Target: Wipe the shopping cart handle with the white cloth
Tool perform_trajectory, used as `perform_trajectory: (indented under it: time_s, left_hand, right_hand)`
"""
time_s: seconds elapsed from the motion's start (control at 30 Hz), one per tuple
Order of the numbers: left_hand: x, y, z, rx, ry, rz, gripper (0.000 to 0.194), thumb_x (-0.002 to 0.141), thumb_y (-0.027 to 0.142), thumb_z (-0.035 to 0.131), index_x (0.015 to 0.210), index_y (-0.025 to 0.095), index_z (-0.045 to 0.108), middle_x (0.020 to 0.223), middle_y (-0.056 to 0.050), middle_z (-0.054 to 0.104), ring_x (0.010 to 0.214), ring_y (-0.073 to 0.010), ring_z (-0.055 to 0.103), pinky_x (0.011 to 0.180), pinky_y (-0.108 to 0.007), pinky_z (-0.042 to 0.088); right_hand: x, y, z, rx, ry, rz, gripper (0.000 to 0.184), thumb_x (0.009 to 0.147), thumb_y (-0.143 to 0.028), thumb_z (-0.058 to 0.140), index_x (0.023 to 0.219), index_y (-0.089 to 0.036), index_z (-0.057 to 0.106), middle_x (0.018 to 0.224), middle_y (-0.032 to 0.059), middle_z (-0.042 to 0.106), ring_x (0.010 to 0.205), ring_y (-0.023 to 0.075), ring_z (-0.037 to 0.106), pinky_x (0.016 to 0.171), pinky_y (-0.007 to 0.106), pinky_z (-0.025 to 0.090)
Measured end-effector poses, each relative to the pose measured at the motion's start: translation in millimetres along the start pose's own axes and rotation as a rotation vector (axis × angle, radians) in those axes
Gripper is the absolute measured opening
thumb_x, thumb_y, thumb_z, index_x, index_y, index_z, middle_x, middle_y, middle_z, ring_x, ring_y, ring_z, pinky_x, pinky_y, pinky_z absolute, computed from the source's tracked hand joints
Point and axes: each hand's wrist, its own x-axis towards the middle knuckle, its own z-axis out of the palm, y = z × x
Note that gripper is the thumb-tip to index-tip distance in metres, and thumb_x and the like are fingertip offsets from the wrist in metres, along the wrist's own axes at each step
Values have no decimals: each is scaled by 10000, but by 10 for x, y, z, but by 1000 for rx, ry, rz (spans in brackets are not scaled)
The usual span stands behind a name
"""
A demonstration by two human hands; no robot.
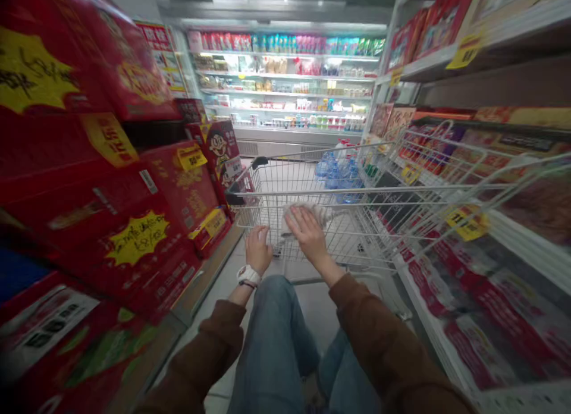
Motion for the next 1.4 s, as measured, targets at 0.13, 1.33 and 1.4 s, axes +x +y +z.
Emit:
perform_trajectory:
  time_s: [0.13,1.33,1.4]
  left_hand:
    - [3,-1,24,-2,7,10,594,709,45,532,1298,122,557,1332,-144,583,1345,-301,460,1152,-448,341]
    - [-11,-96,-182,-117,-127,105,689,666,-45,458,1319,159,541,1361,-109,574,1374,-268,445,1098,-428,443]
    - [-73,-110,-187,-102,-125,124,708,671,-45,450,1344,162,520,1389,-113,552,1384,-261,435,1085,-416,454]
  right_hand:
    - [-286,-194,97,60,-70,-24,457,940,-52,441,1348,-199,589,1430,97,560,1341,244,505,1081,406,460]
    - [23,-504,33,132,-138,104,597,880,18,407,1413,-230,514,1498,63,490,1399,235,421,1148,455,358]
    - [74,-499,22,121,-126,92,599,870,27,412,1401,-223,529,1499,66,487,1401,241,419,1152,460,350]
